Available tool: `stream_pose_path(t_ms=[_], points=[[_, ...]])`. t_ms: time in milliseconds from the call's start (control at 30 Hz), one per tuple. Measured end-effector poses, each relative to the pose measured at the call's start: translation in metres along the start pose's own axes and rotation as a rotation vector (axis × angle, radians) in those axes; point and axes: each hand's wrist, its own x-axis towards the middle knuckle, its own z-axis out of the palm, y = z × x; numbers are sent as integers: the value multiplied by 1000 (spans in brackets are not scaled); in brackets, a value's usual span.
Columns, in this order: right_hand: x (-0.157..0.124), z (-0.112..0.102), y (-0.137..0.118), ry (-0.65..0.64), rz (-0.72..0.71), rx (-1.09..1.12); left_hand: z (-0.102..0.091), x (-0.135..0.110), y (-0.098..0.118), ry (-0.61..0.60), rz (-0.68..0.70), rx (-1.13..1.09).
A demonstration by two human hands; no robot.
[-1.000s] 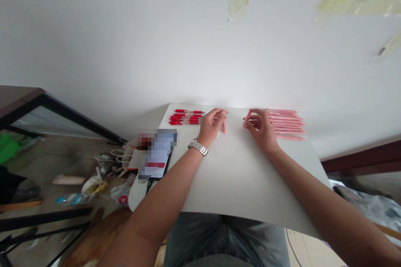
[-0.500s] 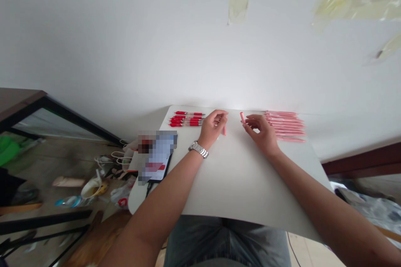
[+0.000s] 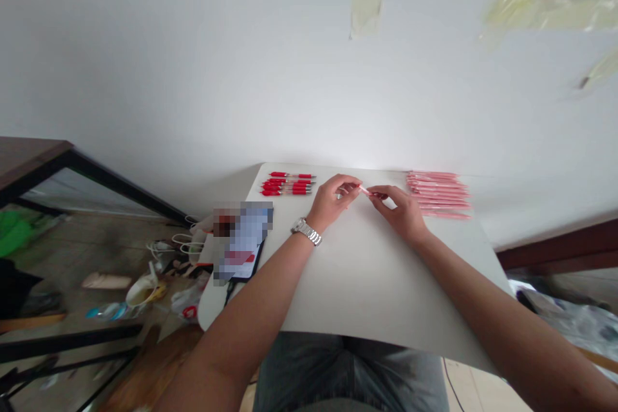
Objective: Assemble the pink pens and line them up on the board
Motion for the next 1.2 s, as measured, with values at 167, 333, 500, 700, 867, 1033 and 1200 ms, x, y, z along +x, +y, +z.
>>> stream_pose_path(t_ms=[167,333,500,700,867,1033,1200], points=[[-1,1,1,16,15,4,0,0,0,-7,-15,-16],[2,-1,-2,-6,45,-1,-2,1,0,10,-15,-15],[4,-3,-5,-29,22,-19,-3,1,2,26,2,4],[-2,1,-4,-38,44,-10,0,-2,7,7,1,12],[-2,3,-3,-16,75,105,-1,-2,10,38,-23,23],[0,-3,0,25,223,262,-9,3,1,288,-10,155],[1,-9,3,69,271,336,-14,7,-7,370,-49,195]])
